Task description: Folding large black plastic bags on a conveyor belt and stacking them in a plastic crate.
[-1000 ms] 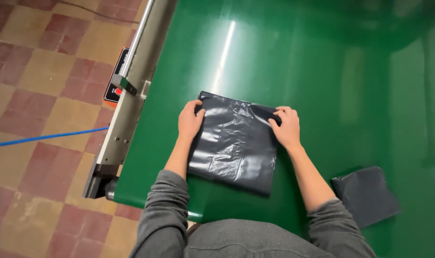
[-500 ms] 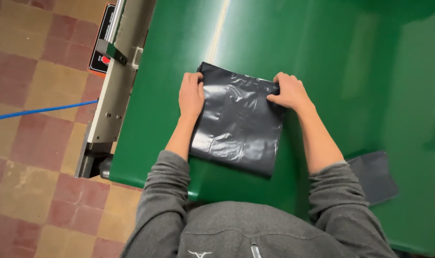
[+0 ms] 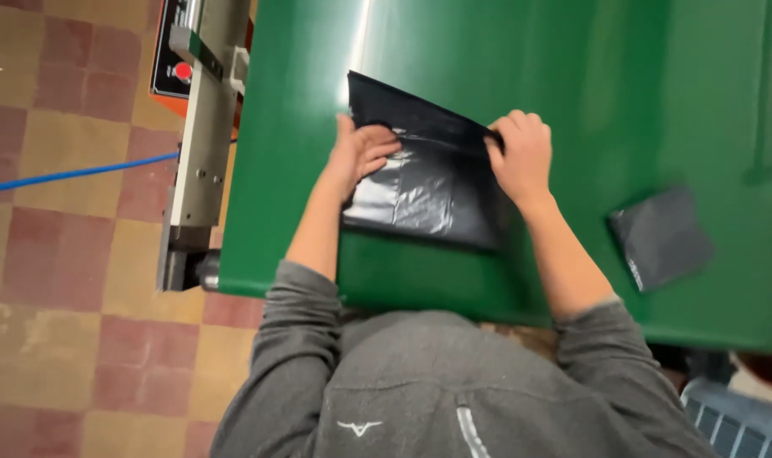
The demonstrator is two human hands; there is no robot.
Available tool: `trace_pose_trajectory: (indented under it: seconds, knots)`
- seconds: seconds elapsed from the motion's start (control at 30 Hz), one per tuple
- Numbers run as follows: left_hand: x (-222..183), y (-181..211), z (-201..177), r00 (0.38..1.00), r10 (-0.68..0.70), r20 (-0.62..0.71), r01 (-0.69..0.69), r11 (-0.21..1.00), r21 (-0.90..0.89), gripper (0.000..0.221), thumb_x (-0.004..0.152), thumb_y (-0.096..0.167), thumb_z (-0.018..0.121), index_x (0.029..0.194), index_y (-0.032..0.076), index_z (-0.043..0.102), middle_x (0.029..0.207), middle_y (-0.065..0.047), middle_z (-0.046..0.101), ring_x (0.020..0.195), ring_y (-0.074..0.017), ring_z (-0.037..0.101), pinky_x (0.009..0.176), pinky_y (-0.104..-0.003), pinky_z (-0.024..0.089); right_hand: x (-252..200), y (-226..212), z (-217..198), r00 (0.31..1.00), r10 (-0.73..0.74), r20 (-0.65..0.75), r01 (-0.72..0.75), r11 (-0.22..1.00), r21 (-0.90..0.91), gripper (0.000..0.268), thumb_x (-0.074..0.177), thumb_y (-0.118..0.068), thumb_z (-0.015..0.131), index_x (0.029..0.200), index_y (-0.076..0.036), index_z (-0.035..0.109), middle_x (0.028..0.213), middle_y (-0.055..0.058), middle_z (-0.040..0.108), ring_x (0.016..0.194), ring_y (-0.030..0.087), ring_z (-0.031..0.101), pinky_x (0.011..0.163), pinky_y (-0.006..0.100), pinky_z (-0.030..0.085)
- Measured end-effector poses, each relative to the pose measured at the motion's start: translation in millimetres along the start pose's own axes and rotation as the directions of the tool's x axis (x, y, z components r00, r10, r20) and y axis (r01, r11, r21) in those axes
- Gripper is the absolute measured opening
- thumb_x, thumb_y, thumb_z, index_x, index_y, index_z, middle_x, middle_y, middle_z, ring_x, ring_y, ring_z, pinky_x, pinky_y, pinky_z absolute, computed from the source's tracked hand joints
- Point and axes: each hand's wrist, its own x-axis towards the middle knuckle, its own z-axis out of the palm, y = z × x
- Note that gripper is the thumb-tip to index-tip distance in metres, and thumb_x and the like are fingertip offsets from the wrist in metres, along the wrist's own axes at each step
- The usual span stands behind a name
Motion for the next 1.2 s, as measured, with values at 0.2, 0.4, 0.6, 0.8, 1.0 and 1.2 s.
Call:
trace_pose_trajectory:
  seconds: [0.2,0.4,0.6,0.8,1.0,1.2]
  knots:
    - [-46.8,25.8,-37.2,0.986,-0.147,0.077,0.16,0.965,-0.206,0.112,0.088,0.082,0.008,0.149,-0.003,0.044,0.143,-0.013,0.063,0.136,-0.0267,0.056,0.113,-0.041,0.042,-111.3,-73.0,-15.7,0.994,0.027,-0.109,-0.02,0.998,0.065,0.018,0.076,-0.008,0.081,0.089,-0.012,0.071,0.094,0.005,0.06,0.094,0.03,0.052,0.082,0.044,0.038]
    - [-111.4,30.6,-9.9,0.95,0.191,-0.246,-0.09,0.924,0.372,0.076,0.094,0.062,0.05,0.144,0.006,0.054,0.14,-0.011,0.06,0.129,-0.0288,0.055,0.108,-0.044,0.044,-150.5,-85.8,16.7,0.988,-0.015,-0.152,0.017,1.0,0.014,0.016,0.077,-0.004,0.078,0.086,-0.012,0.068,0.09,0.001,0.059,0.095,0.026,0.054,0.083,0.043,0.04]
    - [-166.0,22.0,-6.5,0.601,0.425,0.677,-0.555,-0.387,0.736,0.046,0.077,0.035,0.073,0.114,0.01,0.065,0.126,-0.011,0.063,0.126,-0.0319,0.059,0.104,-0.042,0.051,-138.9,-105.1,-8.0,1.0,-0.013,-0.027,0.011,0.998,-0.069,0.015,0.08,-0.006,0.072,0.093,-0.012,0.068,0.098,0.004,0.062,0.097,0.029,0.056,0.083,0.043,0.043]
    - [-154.3,28.4,29.1,0.738,-0.087,0.67,-0.613,-0.502,0.61,0.008,0.095,0.02,0.065,0.094,0.013,0.067,0.097,-0.004,0.07,0.097,-0.0253,0.069,0.076,-0.04,0.055,-127.7,-165.7,-9.1,0.982,-0.187,0.04,0.169,0.948,0.271,0.058,0.068,-0.009,0.07,0.123,0.009,0.064,0.133,0.026,0.059,0.13,0.045,0.052,0.109,0.053,0.039]
    - [-113.8,29.4,88.3,0.716,-0.263,0.647,-0.535,0.389,0.75,0.038,0.096,0.043,0.054,0.093,0.011,0.074,0.089,-0.008,0.076,0.083,-0.0251,0.074,0.077,-0.037,0.059,-207.5,-147.5,38.9,0.996,-0.084,-0.03,0.085,0.794,0.602,0.026,0.091,-0.003,0.065,0.116,-0.004,0.069,0.126,0.013,0.07,0.13,0.037,0.062,0.115,0.044,0.046]
    - [-19.4,-14.9,51.7,0.727,-0.63,0.272,0.307,0.653,0.692,0.072,0.102,0.062,0.027,0.098,0.008,0.075,0.088,-0.006,0.078,0.077,-0.0158,0.072,0.071,-0.03,0.054,-264.6,-117.8,92.3,0.714,0.606,0.351,-0.494,0.081,0.865,0.023,0.108,-0.006,0.053,0.127,-0.004,0.066,0.113,0.006,0.068,0.101,0.011,0.064,0.095,0.037,0.049]
